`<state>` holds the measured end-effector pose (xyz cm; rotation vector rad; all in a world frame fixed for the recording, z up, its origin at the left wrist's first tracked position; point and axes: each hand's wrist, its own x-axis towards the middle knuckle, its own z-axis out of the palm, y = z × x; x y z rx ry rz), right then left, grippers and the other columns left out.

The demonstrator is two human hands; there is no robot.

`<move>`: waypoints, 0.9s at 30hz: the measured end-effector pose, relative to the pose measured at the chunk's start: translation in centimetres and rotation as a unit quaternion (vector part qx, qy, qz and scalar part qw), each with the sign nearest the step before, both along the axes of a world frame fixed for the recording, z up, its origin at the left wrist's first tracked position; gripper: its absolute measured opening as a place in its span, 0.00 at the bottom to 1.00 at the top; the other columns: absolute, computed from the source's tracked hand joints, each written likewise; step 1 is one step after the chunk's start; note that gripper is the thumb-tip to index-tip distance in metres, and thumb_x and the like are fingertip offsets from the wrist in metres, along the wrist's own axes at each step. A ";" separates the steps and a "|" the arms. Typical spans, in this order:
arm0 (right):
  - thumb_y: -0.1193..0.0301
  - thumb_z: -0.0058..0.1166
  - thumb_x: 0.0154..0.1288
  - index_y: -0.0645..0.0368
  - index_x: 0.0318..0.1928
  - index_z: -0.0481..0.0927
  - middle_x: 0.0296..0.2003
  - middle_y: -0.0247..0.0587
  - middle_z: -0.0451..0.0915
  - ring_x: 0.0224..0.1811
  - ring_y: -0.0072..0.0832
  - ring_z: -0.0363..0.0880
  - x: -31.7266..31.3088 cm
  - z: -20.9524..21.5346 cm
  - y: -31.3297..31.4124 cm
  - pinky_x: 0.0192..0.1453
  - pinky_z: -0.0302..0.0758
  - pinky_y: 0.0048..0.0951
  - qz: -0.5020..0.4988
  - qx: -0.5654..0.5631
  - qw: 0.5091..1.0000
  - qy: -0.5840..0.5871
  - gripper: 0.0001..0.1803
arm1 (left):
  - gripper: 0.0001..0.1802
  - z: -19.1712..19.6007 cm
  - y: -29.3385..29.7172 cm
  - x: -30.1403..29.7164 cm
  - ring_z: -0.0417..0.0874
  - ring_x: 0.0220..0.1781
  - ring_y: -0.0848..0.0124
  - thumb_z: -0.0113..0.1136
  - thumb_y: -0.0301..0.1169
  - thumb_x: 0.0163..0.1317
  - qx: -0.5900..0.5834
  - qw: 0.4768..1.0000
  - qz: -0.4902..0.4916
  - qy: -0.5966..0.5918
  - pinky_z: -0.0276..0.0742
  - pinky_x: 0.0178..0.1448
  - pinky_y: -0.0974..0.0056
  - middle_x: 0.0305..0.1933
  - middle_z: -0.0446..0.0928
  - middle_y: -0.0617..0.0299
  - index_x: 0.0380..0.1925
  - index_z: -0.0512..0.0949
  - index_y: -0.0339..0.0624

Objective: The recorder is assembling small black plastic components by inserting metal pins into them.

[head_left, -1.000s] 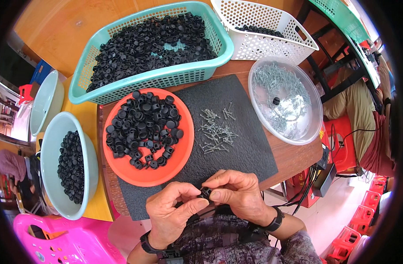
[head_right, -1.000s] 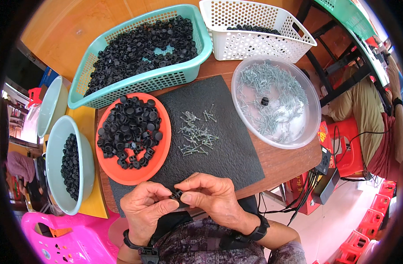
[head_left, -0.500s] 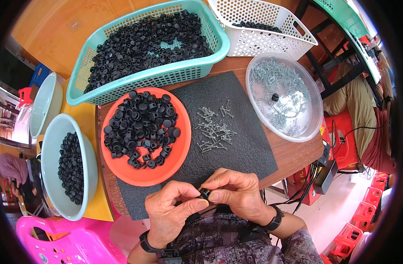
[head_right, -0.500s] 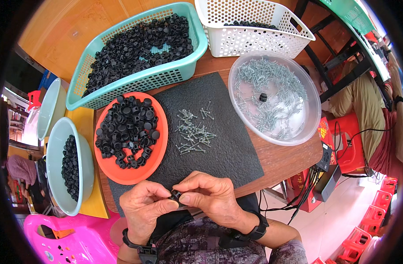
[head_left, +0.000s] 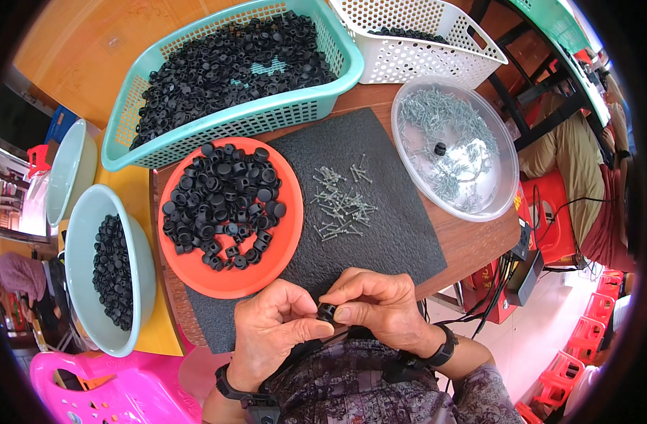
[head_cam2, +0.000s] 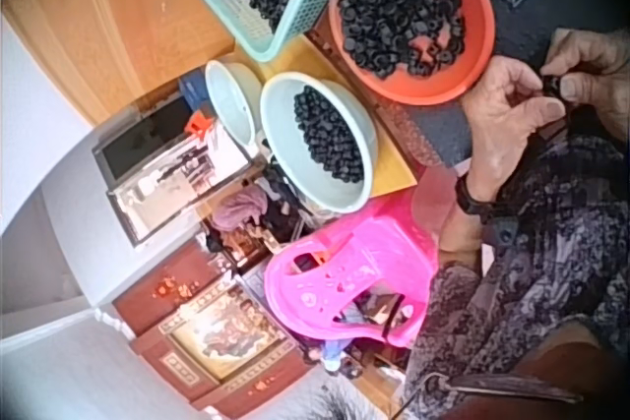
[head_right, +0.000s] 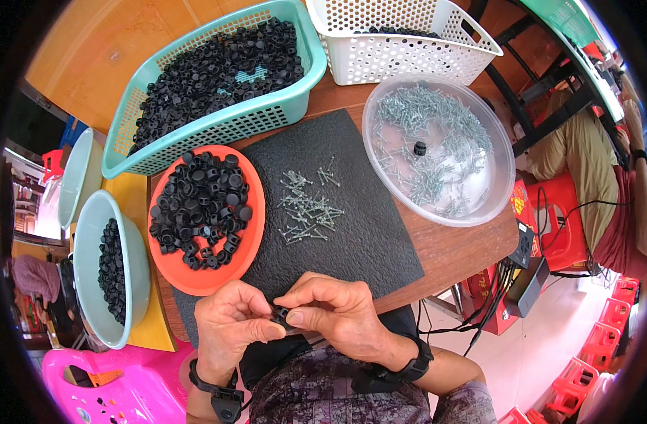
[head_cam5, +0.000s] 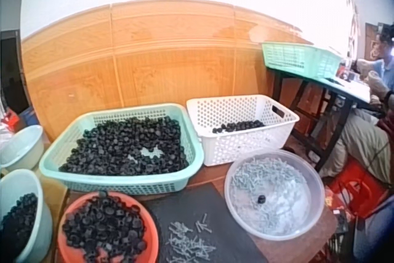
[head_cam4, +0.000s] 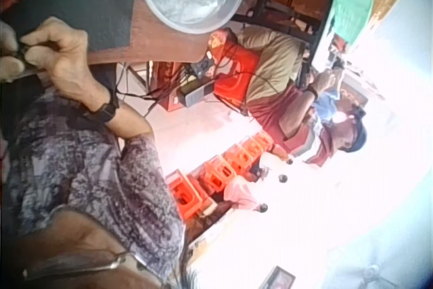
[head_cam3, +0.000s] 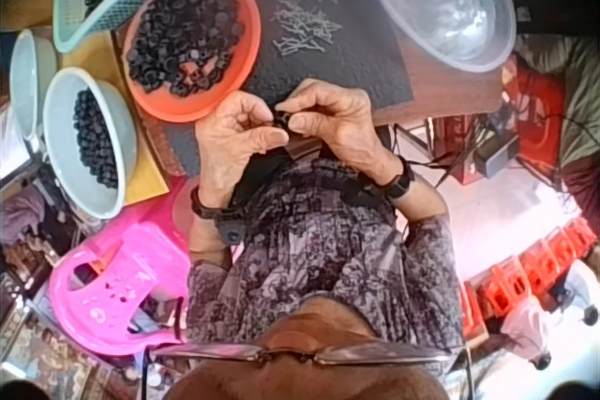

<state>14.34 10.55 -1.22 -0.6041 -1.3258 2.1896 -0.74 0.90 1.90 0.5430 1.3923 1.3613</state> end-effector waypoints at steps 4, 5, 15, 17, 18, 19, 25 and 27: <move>0.86 0.57 0.55 0.68 0.39 0.82 0.35 0.42 0.79 0.36 0.22 0.76 0.1 -0.1 0.0 0.40 0.75 0.21 0.007 0.016 1.000 -0.009 0.10 | 0.16 -0.4 0.1 -0.3 0.79 0.25 0.77 0.72 0.17 0.43 0.001 1.000 -0.019 0.013 0.77 0.28 0.75 0.26 0.76 0.60 0.29 0.74 0.31; 0.86 0.57 0.54 0.68 0.39 0.82 0.35 0.42 0.79 0.36 0.22 0.76 0.1 -0.1 0.1 0.40 0.75 0.21 0.008 0.016 1.000 -0.006 0.10 | 0.14 -0.4 0.1 -0.4 0.79 0.27 0.78 0.72 0.19 0.45 -0.001 1.000 -0.026 -0.001 0.77 0.30 0.75 0.27 0.77 0.61 0.29 0.74 0.33; 0.85 0.56 0.56 0.67 0.39 0.82 0.33 0.37 0.77 0.35 0.19 0.75 0.0 0.0 0.2 0.38 0.72 0.19 0.022 0.046 0.998 -0.021 0.09 | 0.13 -0.9 -0.2 -0.7 0.77 0.26 0.81 0.73 0.24 0.46 -0.003 0.991 -0.067 0.115 0.75 0.30 0.77 0.25 0.77 0.65 0.27 0.75 0.35; 0.85 0.56 0.56 0.66 0.38 0.82 0.32 0.37 0.76 0.33 0.19 0.75 -0.1 -0.1 0.0 0.35 0.71 0.19 0.014 0.050 0.998 -0.022 0.09 | 0.13 -1.2 0.0 0.0 0.78 0.26 0.81 0.72 0.26 0.47 0.028 0.994 -0.031 0.100 0.74 0.30 0.76 0.25 0.78 0.65 0.28 0.76 0.35; 0.85 0.56 0.56 0.66 0.38 0.82 0.32 0.37 0.76 0.33 0.19 0.75 -0.2 -0.1 -0.1 0.35 0.71 0.19 0.014 0.050 0.998 -0.021 0.09 | 0.14 -1.2 0.0 0.3 0.78 0.26 0.81 0.72 0.28 0.48 0.059 0.995 0.006 0.085 0.74 0.30 0.76 0.24 0.78 0.65 0.29 0.76 0.35; 0.86 0.56 0.56 0.67 0.38 0.82 0.32 0.37 0.76 0.32 0.18 0.74 -0.3 -0.2 -0.2 0.33 0.71 0.19 0.008 0.055 0.998 -0.020 0.09 | 0.14 -1.3 -0.1 0.3 0.78 0.26 0.81 0.72 0.28 0.48 0.059 0.995 0.005 0.085 0.74 0.30 0.76 0.24 0.78 0.65 0.29 0.76 0.35; 0.86 0.55 0.57 0.67 0.38 0.81 0.31 0.35 0.75 0.29 0.16 0.71 -0.2 -0.4 -0.4 0.28 0.67 0.18 0.000 0.054 0.998 -0.013 0.09 | 0.17 -1.7 -0.1 0.1 0.73 0.25 0.84 0.73 0.28 0.46 0.082 0.961 -0.067 0.255 0.68 0.26 0.78 0.24 0.76 0.67 0.35 0.78 0.33; 0.86 0.55 0.57 0.68 0.38 0.80 0.31 0.35 0.75 0.28 0.15 0.71 -0.2 -0.5 -0.4 0.27 0.66 0.17 -0.001 0.054 0.999 -0.006 0.08 | 0.17 -1.5 0.1 0.3 0.73 0.24 0.84 0.73 0.30 0.46 0.083 0.963 -0.059 0.248 0.68 0.26 0.78 0.22 0.76 0.68 0.33 0.78 0.34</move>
